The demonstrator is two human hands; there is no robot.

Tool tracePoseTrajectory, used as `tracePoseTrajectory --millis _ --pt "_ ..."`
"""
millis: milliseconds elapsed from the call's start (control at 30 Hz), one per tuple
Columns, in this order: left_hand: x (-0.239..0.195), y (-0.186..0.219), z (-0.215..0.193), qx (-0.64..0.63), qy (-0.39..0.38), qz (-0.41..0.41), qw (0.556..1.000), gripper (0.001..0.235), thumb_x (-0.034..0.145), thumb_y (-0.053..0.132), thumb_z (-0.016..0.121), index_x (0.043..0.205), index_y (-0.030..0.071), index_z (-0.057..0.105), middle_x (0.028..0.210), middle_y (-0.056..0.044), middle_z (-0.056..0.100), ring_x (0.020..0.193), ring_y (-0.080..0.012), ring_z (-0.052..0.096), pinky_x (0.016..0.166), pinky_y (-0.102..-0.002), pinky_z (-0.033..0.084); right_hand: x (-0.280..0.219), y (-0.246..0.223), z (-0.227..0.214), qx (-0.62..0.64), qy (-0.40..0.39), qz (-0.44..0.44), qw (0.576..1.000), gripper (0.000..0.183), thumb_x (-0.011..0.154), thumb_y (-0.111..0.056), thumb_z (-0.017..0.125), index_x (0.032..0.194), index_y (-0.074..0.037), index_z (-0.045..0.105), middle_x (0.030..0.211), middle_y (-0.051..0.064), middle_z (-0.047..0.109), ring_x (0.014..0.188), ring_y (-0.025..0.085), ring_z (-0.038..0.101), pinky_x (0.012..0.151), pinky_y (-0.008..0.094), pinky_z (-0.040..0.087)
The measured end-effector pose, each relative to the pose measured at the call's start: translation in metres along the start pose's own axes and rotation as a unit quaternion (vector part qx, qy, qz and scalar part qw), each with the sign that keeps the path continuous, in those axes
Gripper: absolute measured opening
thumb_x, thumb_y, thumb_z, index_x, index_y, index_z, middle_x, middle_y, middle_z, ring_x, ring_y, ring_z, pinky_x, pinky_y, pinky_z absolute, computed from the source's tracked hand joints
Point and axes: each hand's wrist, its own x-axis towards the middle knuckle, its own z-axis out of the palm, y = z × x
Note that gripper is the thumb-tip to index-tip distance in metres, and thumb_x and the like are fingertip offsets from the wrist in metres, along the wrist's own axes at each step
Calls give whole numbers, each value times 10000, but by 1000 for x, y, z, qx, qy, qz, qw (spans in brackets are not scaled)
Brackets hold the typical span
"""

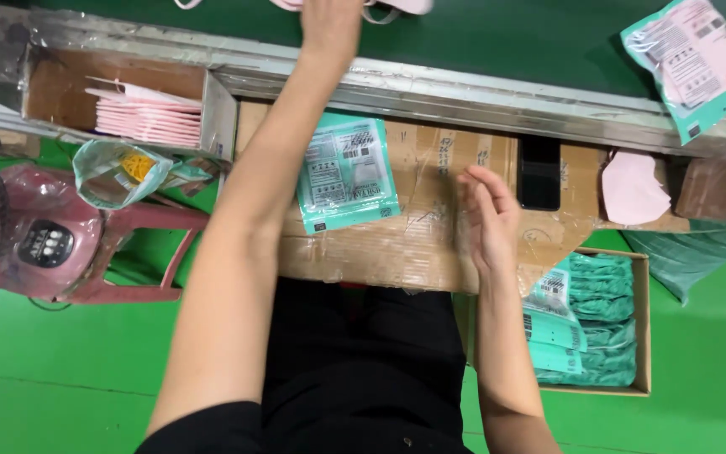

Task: Packaging pink face masks into printed plastic bags on a conveyor line.

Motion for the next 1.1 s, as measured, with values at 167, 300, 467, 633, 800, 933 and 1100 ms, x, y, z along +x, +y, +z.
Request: tracePoseTrajectory --millis 167,300,467,633,800,933,1100 --pt "-56 136 -161 -309 64 298 901 296 967 95 635 1251 10 620 1192 -166 684 1106 -351 664 1005 -459 525 -19 -55 85 -507 18 -355 786 515 1029 -109 708 1475 10 480 1470 172 542 1396 312 505 1212 419 390" --pt "-122 190 -197 -339 -172 200 903 219 1093 120 638 1308 104 600 1197 -104 671 1191 -296 657 1065 -449 513 -24 -22 -44 -677 -81 -266 681 416 936 -94 727 1317 0 588 1333 186 614 1295 328 565 1140 420 423" --pt "-166 183 -202 -482 -123 7 867 1366 618 484 927 1585 52 64 1618 -248 187 1513 -424 203 1268 -564 179 -50 -26 -9 -578 -7 -179 796 498 846 -147 845 1295 -19 673 1290 157 711 1225 265 673 1123 412 511" --pt "-232 193 -132 -489 -259 -60 831 1434 668 437 965 1663 94 -9 1686 -237 148 1576 -444 164 1294 -571 166 -55 10 -23 -472 -44 -123 872 856 838 -173 866 1519 8 380 1412 170 578 1333 276 583 1163 419 473" --pt "-227 206 -132 -496 -200 -93 840 1449 582 450 990 1605 100 25 1601 -272 210 1499 -448 224 1227 -612 192 -60 14 4 -403 -42 -134 904 1124 815 -296 894 1627 5 177 1408 166 552 1312 283 594 1143 420 496" --pt "-254 213 -97 -542 -265 -167 780 1035 820 394 824 1647 183 239 1495 -152 576 1399 -314 572 1176 -443 449 -56 14 -8 -488 -99 -214 841 1006 877 -394 771 1600 -1 192 1418 169 555 1336 292 564 1173 440 424" --pt "-244 209 -140 -507 -166 -186 825 877 814 153 788 1567 82 344 1412 -227 570 1303 -400 579 1115 -463 490 -55 47 -59 -565 -64 -250 784 578 1110 -347 476 1551 17 387 1533 204 496 1458 327 466 1257 435 307"
